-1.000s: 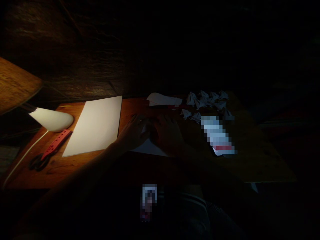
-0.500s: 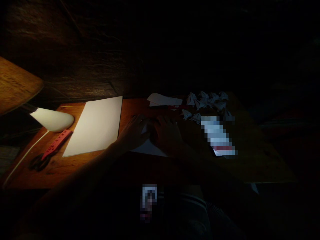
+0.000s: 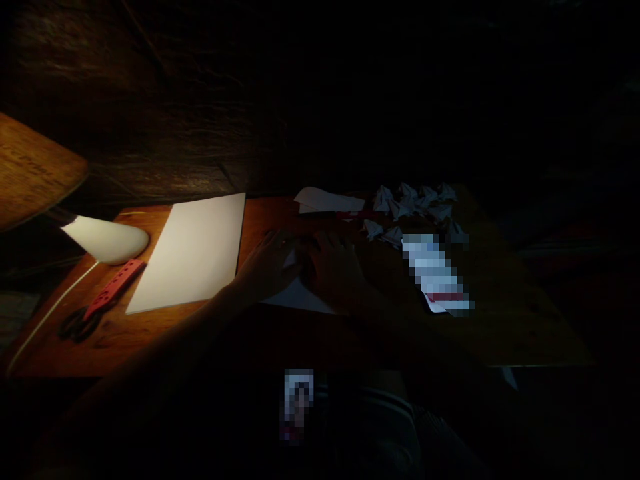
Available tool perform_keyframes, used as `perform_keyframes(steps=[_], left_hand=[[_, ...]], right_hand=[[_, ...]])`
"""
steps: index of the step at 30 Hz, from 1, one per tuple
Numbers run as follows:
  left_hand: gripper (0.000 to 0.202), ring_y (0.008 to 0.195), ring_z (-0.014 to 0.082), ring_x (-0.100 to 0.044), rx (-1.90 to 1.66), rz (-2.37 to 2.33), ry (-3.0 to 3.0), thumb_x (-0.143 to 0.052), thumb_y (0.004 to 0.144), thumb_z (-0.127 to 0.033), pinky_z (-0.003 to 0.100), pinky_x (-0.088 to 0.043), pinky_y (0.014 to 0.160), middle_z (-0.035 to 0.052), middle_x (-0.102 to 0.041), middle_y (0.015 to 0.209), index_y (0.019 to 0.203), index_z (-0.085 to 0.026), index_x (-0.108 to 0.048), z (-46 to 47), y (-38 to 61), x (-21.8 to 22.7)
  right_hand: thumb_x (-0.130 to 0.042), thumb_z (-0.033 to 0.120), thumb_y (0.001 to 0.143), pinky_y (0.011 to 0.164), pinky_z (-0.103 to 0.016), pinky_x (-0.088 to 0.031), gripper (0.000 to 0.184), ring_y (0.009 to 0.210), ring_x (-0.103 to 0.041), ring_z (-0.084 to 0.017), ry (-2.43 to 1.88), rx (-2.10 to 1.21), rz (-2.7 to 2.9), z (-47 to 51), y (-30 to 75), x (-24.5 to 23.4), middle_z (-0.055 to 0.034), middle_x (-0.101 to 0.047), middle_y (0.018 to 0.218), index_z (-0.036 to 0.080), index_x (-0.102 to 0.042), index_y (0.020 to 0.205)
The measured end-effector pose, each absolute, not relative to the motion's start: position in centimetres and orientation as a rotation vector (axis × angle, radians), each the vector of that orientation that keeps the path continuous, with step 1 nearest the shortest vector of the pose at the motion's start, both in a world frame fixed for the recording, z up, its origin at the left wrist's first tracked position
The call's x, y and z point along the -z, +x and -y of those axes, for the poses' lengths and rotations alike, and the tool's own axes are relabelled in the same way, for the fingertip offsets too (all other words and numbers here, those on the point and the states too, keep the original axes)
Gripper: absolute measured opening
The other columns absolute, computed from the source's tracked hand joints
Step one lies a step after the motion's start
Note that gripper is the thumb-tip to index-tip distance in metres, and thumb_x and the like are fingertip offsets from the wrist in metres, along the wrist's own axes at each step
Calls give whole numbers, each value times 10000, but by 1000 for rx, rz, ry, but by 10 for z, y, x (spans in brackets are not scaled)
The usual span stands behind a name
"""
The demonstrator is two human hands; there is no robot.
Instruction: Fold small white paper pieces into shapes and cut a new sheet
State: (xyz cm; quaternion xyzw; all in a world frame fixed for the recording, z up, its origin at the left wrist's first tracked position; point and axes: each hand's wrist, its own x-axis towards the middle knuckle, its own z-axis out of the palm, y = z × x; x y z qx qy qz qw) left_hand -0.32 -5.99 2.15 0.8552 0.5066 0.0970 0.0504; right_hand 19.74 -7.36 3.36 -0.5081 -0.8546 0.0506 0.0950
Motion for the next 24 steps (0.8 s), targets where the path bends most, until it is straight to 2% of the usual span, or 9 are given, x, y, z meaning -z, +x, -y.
perform_keyframes(steps=[10, 16, 24], left_hand=[[444, 1332, 406, -641, -220, -1556, 2614, -656, 1035, -313, 587, -560, 1152, 217, -663, 1435, 1428, -108, -655, 62, 0, -26], [385, 1301, 386, -652, -283, -1537, 2603, -669, 1019, -298, 579, -570, 1139, 197, -672, 1405, 1374, -150, -672, 61, -2, -22], [435, 1343, 393, -639, -314, -1559, 2601, -679, 1027, -346, 584, -580, 1134, 187, -656, 1458, 1426, -172, -667, 61, -4, -21]], right_hand=[[-566, 340, 1079, 1069, -500, -438, 499, 1343, -573, -375, -1477, -144, 2534, 72, 198, -25, -214, -665, 1479, 136, -708, 1512], [-591, 357, 1072, 1033, -486, -433, 491, 1315, -577, -375, -1473, -117, 2522, 73, 197, -30, -221, -678, 1452, 148, -720, 1497], [-582, 357, 1083, 1026, -478, -437, 509, 1343, -576, -373, -1510, -139, 2533, 75, 197, -39, -213, -680, 1486, 154, -715, 1531]])
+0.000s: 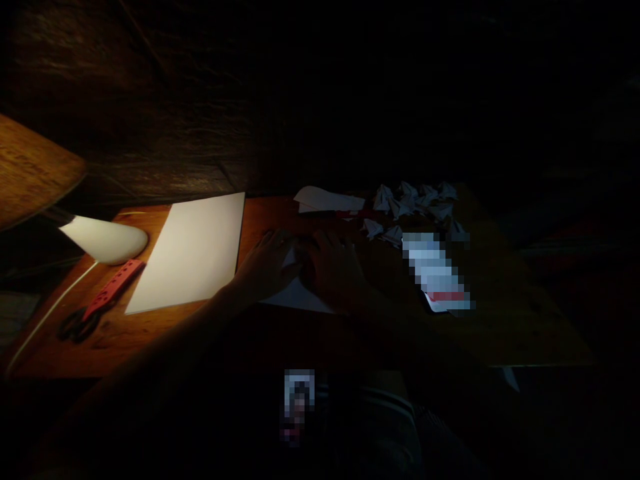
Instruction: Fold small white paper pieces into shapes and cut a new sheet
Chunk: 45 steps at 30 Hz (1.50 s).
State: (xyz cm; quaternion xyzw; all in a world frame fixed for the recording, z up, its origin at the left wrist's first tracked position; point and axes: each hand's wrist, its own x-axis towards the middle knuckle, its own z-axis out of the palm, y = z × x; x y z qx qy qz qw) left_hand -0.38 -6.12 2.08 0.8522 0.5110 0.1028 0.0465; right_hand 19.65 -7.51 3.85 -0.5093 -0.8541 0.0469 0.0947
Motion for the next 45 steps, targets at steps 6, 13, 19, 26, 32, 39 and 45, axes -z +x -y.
perform_keyframes(steps=[6, 13, 19, 26, 32, 39, 45], left_hand=[[439, 1332, 396, -643, -269, -1603, 2594, -676, 1029, -352, 590, -570, 1126, 180, -675, 1430, 1428, -169, -676, 63, -2, -28], [452, 1338, 410, -632, -210, -1667, 2603, -685, 1035, -394, 607, -551, 1131, 194, -668, 1440, 1427, -170, -697, 63, -2, -30], [474, 1368, 417, -619, -156, -1690, 2597, -697, 1040, -408, 608, -535, 1150, 192, -671, 1471, 1451, -171, -698, 63, -3, -36], [482, 1363, 423, -615, -160, -1744, 2577, -695, 1036, -428, 598, -536, 1124, 193, -678, 1457, 1441, -167, -720, 61, -8, -39], [381, 1344, 395, -625, -282, -1800, 2557, -709, 1035, -450, 578, -517, 1143, 158, -702, 1427, 1330, -223, -795, 56, -24, -36], [443, 1362, 406, -622, -237, -1811, 2537, -764, 1013, -466, 583, -504, 1164, 169, -695, 1442, 1375, -213, -788, 56, -25, -38], [459, 1363, 412, -629, -209, -1840, 2525, -800, 997, -497, 586, -500, 1171, 168, -686, 1458, 1363, -219, -787, 56, -27, -40]], right_hand=[[-541, 347, 1105, 1046, -494, -429, 493, 1324, -585, -368, -1500, -142, 2516, 75, 196, -40, -212, -701, 1472, 122, -718, 1506], [-575, 375, 1093, 1078, -508, -422, 433, 1311, -585, -369, -1504, -129, 2497, 74, 198, -39, -209, -705, 1445, 132, -786, 1382], [-546, 429, 1128, 1133, -523, -409, 439, 1324, -577, -370, -1498, -75, 2443, 70, 203, -32, -197, -714, 1384, 149, -815, 1332], [-581, 416, 1098, 1042, -519, -446, 396, 1252, -589, -363, -1560, -93, 2412, 67, 207, -35, -186, -710, 1364, 162, -860, 1220], [-609, 374, 1083, 1022, -494, -441, 340, 1204, -609, -332, -1584, -90, 2350, 66, 210, -35, -158, -728, 1309, 196, -889, 1156], [-592, 335, 1074, 1015, -502, -439, 346, 1226, -606, -344, -1652, -78, 2321, 61, 215, -35, -160, -747, 1301, 198, -901, 1147], [-522, 265, 1072, 1012, -514, -459, 388, 1266, -631, -356, -1772, -63, 2357, 63, 217, -48, -183, -754, 1377, 171, -898, 1101]])
